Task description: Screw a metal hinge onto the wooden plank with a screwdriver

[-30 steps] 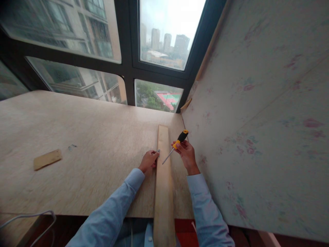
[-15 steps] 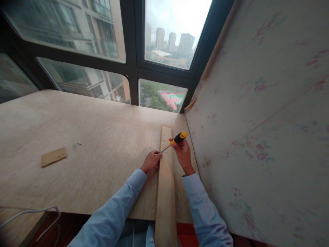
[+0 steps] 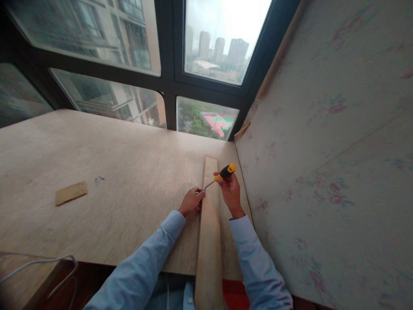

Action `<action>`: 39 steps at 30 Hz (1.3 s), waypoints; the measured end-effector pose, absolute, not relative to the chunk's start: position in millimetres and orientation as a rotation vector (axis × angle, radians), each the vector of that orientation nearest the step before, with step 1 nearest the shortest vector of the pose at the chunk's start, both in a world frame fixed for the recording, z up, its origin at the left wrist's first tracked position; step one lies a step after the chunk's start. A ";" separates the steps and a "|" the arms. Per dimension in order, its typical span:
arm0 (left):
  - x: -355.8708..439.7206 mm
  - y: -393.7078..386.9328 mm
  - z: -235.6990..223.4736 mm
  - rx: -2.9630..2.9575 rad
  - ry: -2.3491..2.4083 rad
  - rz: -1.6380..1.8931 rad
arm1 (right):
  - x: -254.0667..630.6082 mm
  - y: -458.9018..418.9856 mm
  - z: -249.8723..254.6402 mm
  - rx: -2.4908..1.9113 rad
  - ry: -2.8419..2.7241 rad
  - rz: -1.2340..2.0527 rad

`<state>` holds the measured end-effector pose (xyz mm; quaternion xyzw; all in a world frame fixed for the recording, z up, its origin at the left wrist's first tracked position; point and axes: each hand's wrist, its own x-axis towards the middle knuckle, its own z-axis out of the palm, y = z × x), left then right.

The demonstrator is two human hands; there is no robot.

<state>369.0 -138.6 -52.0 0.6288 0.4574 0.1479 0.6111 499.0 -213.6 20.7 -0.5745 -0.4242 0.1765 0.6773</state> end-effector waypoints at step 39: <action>369.0 -138.9 -55.6 1.504 1.034 0.342 | 500.1 -207.2 43.6 -1.772 -1.005 0.169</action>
